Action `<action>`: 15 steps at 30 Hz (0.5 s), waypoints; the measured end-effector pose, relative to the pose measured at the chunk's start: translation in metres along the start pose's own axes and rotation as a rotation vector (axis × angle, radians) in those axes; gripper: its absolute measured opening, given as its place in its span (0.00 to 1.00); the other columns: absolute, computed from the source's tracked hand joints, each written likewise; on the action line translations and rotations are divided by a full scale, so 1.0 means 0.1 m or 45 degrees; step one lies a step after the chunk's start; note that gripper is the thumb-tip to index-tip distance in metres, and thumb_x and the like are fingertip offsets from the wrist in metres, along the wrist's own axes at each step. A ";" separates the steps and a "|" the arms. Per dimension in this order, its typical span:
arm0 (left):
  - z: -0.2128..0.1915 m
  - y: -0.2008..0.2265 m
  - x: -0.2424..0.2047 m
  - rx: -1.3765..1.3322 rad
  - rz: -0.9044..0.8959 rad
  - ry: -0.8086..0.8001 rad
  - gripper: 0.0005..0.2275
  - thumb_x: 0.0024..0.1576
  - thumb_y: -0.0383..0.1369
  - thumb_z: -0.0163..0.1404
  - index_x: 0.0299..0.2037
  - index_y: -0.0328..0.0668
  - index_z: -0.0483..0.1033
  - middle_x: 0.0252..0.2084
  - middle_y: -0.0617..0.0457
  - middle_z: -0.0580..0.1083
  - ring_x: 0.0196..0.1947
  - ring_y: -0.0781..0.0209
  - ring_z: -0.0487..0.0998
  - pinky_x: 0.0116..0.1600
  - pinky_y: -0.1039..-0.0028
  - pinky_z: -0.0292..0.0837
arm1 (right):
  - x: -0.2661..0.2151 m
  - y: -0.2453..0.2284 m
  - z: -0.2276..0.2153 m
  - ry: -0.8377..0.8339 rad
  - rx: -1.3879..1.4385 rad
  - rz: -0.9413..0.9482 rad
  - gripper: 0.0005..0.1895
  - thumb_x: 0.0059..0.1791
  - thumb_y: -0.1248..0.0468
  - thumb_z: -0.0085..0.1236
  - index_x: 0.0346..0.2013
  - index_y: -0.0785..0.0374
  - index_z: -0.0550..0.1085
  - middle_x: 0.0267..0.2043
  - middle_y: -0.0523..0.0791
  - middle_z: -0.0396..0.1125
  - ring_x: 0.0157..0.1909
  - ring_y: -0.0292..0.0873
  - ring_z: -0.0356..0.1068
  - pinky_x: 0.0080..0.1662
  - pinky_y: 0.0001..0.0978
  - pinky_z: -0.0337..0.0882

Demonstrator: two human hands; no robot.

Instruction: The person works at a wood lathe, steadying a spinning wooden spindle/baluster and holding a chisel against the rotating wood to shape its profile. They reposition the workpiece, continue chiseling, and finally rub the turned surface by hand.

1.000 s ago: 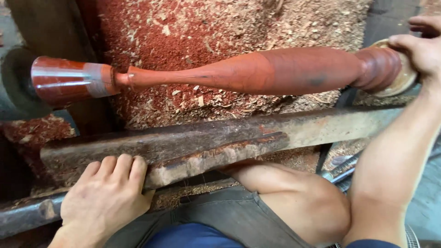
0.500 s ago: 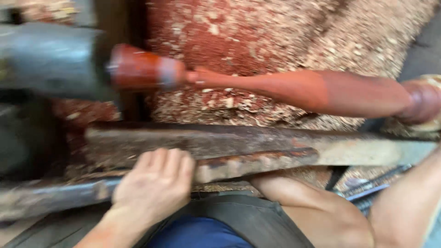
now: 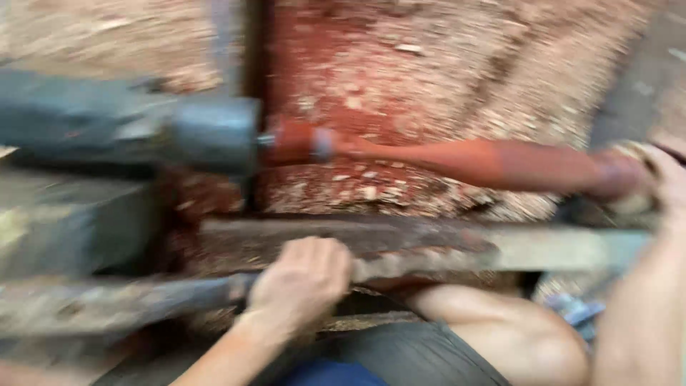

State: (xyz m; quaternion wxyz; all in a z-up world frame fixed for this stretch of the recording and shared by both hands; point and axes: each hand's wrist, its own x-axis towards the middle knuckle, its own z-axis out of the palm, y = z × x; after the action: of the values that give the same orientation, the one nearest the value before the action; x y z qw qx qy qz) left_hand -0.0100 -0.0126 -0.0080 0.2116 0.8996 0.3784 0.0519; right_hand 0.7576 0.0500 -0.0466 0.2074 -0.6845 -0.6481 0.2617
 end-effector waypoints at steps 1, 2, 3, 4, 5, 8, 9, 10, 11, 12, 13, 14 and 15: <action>0.02 0.01 0.07 -0.015 -0.033 -0.032 0.07 0.47 0.35 0.51 0.32 0.42 0.74 0.27 0.54 0.71 0.28 0.58 0.74 0.33 0.68 0.70 | -0.16 -0.12 -0.04 0.040 -0.052 0.009 0.08 0.54 0.66 0.66 0.45 0.67 0.82 0.47 0.45 0.76 0.50 0.40 0.75 0.57 0.32 0.75; -0.03 0.02 0.08 -0.055 0.061 -0.014 0.07 0.47 0.35 0.51 0.32 0.42 0.74 0.27 0.54 0.71 0.28 0.58 0.74 0.33 0.68 0.70 | -0.09 -0.34 -0.11 0.089 -0.128 0.045 0.08 0.54 0.67 0.67 0.45 0.68 0.82 0.46 0.45 0.76 0.50 0.40 0.75 0.57 0.32 0.75; -0.06 0.02 0.11 -0.040 -0.002 -0.063 0.09 0.45 0.35 0.52 0.34 0.43 0.74 0.27 0.54 0.71 0.29 0.56 0.76 0.34 0.66 0.72 | -0.08 -0.54 -0.05 0.137 -0.205 0.082 0.07 0.54 0.67 0.67 0.45 0.68 0.82 0.46 0.45 0.77 0.50 0.39 0.75 0.56 0.32 0.76; -0.09 0.03 0.16 0.005 -0.076 -0.113 0.11 0.43 0.34 0.54 0.35 0.43 0.75 0.28 0.53 0.72 0.30 0.55 0.77 0.35 0.65 0.73 | -0.12 -0.65 0.20 0.189 -0.256 0.109 0.07 0.53 0.67 0.68 0.44 0.68 0.82 0.45 0.45 0.77 0.50 0.39 0.76 0.56 0.32 0.76; 0.03 0.05 0.13 -0.006 0.008 -0.100 0.11 0.43 0.34 0.54 0.35 0.43 0.75 0.28 0.53 0.72 0.30 0.55 0.77 0.35 0.65 0.73 | -0.20 -0.73 0.15 0.248 -0.296 0.155 0.07 0.53 0.67 0.68 0.44 0.68 0.82 0.45 0.45 0.77 0.50 0.39 0.76 0.56 0.32 0.76; 0.28 -0.01 -0.04 0.021 0.012 -0.109 0.26 0.39 0.46 0.58 0.46 0.40 0.77 0.32 0.53 0.73 0.34 0.55 0.79 0.38 0.63 0.74 | -0.01 -0.92 0.30 0.278 -0.429 0.069 0.09 0.47 0.65 0.71 0.40 0.64 0.84 0.43 0.46 0.78 0.45 0.42 0.78 0.51 0.32 0.76; 0.32 -0.02 -0.06 0.082 -0.087 -0.269 0.29 0.38 0.51 0.60 0.48 0.42 0.77 0.33 0.54 0.74 0.36 0.56 0.80 0.41 0.64 0.76 | 0.03 -1.00 0.32 0.302 -0.471 0.139 0.10 0.45 0.63 0.72 0.40 0.61 0.85 0.42 0.45 0.78 0.43 0.42 0.78 0.49 0.32 0.76; 0.35 -0.04 -0.09 0.147 -0.196 -0.430 0.32 0.37 0.55 0.62 0.49 0.45 0.77 0.34 0.54 0.75 0.37 0.57 0.82 0.44 0.64 0.78 | 0.08 -1.08 0.37 0.319 -0.506 0.206 0.11 0.43 0.62 0.73 0.40 0.58 0.86 0.41 0.44 0.79 0.41 0.42 0.78 0.48 0.32 0.75; 0.38 -0.06 -0.08 0.157 -0.189 -0.435 0.32 0.37 0.55 0.62 0.49 0.45 0.77 0.34 0.54 0.75 0.37 0.57 0.82 0.44 0.64 0.78 | 0.08 -1.11 0.36 0.326 -0.499 0.214 0.11 0.43 0.62 0.73 0.40 0.58 0.86 0.41 0.44 0.79 0.41 0.42 0.78 0.48 0.32 0.75; 0.40 -0.06 -0.09 0.174 -0.213 -0.476 0.32 0.36 0.55 0.62 0.49 0.46 0.77 0.36 0.54 0.76 0.39 0.57 0.82 0.46 0.65 0.79 | 0.11 -1.15 0.36 0.315 -0.513 0.297 0.12 0.42 0.60 0.74 0.39 0.56 0.86 0.39 0.44 0.79 0.39 0.42 0.78 0.46 0.32 0.75; 0.42 -0.08 -0.11 0.192 -0.237 -0.517 0.33 0.35 0.56 0.62 0.49 0.47 0.77 0.37 0.53 0.77 0.40 0.58 0.83 0.48 0.65 0.80 | 0.14 -1.19 0.38 0.304 -0.528 0.381 0.12 0.41 0.59 0.75 0.38 0.54 0.86 0.37 0.43 0.79 0.38 0.42 0.77 0.45 0.33 0.74; 0.38 -0.05 -0.08 0.201 -0.247 -0.523 0.33 0.35 0.56 0.62 0.49 0.47 0.77 0.37 0.53 0.77 0.40 0.58 0.83 0.48 0.65 0.80 | 0.17 -1.19 0.36 0.299 -0.514 0.377 0.12 0.41 0.59 0.75 0.38 0.54 0.86 0.37 0.43 0.79 0.38 0.42 0.77 0.45 0.33 0.74; 0.34 -0.03 -0.06 0.241 -0.286 -0.572 0.32 0.36 0.56 0.62 0.49 0.49 0.77 0.38 0.55 0.77 0.40 0.59 0.83 0.48 0.66 0.79 | 0.20 -1.20 0.35 0.264 -0.505 0.441 0.12 0.41 0.58 0.75 0.37 0.53 0.86 0.36 0.43 0.78 0.37 0.42 0.77 0.45 0.33 0.74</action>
State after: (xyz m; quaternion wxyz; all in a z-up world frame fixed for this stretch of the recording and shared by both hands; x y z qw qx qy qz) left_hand -0.0074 -0.0268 -0.0399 0.2095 0.8568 0.4225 -0.2085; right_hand 0.6423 0.0766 -0.0006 0.0868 -0.8354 -0.5353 0.0900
